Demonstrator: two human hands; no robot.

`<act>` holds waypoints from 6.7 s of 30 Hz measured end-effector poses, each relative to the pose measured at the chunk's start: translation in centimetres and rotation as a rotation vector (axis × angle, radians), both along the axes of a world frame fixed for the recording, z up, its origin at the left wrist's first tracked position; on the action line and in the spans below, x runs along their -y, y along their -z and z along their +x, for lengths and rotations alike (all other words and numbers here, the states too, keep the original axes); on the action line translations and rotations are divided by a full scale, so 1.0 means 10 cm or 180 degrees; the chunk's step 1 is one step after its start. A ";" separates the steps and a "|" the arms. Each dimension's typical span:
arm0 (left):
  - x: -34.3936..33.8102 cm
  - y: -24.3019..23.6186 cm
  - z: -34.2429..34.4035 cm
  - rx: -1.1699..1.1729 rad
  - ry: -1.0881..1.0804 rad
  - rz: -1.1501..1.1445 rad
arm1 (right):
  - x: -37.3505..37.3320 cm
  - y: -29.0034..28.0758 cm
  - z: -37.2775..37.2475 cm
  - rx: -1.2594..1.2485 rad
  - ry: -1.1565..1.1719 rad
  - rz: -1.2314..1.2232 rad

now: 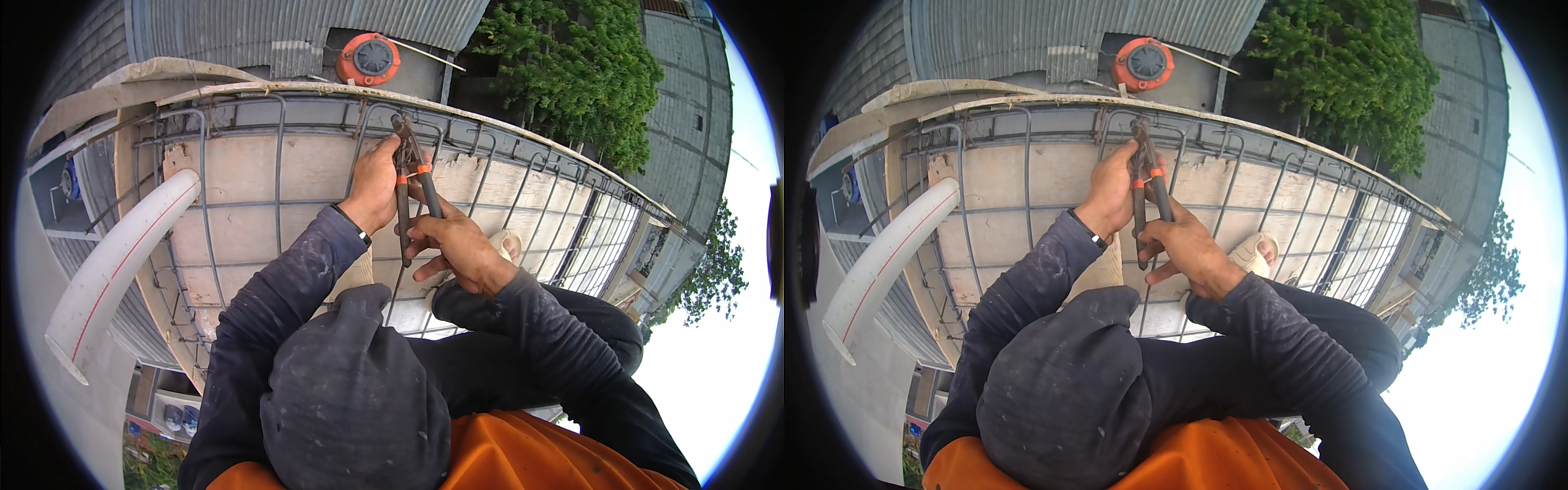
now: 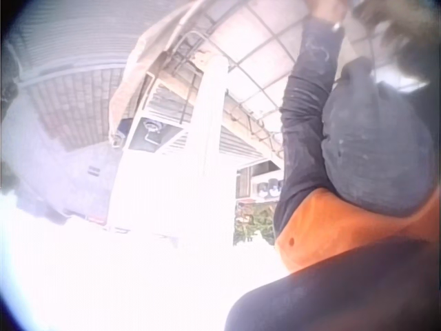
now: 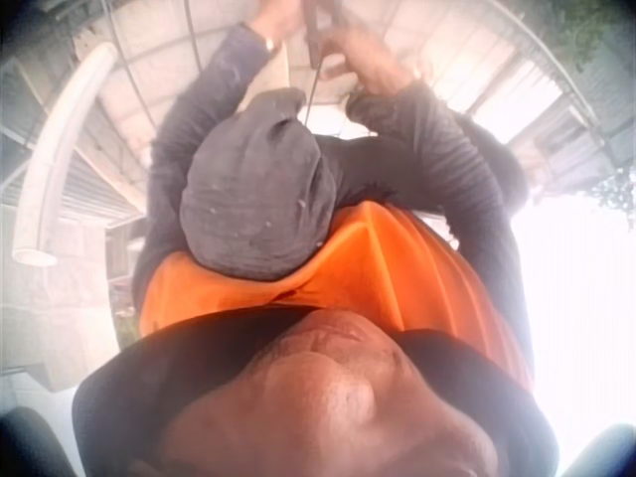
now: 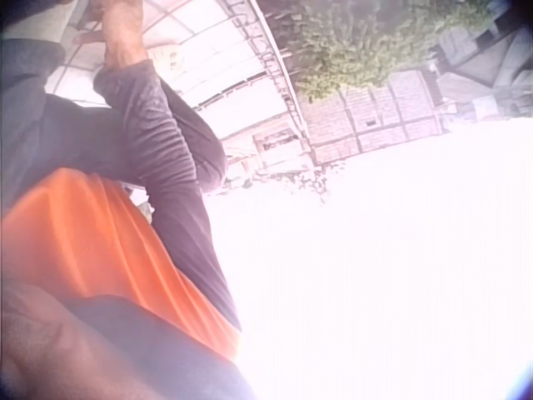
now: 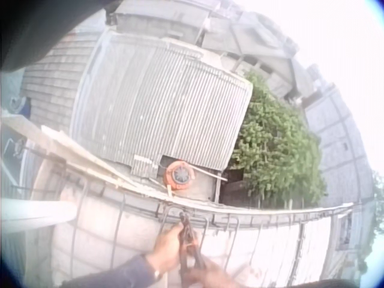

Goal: The person uses pliers to twist and cut thin wire to secure steel reinforcement bars for a concrete slab.

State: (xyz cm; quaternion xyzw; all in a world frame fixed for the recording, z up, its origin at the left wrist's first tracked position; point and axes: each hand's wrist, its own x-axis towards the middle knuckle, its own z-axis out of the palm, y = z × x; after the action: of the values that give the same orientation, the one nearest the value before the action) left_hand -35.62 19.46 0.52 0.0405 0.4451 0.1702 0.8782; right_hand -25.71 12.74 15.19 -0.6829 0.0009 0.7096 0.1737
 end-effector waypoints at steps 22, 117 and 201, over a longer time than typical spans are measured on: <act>-0.03 0.09 0.02 0.0120 -0.0185 0.0069 | 0.19 0.10 -0.54 0.0525 0.1072 0.0177; -0.76 -0.71 -0.52 -0.2215 0.3393 0.4521 | -0.10 1.21 -1.60 -0.0681 0.3385 0.0890; 0.56 -1.14 2.34 -0.0524 0.3270 0.3834 | 1.39 0.45 2.16 0.3164 0.1532 0.3119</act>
State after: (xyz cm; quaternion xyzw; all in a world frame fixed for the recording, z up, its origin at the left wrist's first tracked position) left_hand -12.19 13.82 11.96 0.7209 0.2656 -0.0482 0.6382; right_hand -4.08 -1.13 10.74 -0.7488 -0.2452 0.1778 0.5895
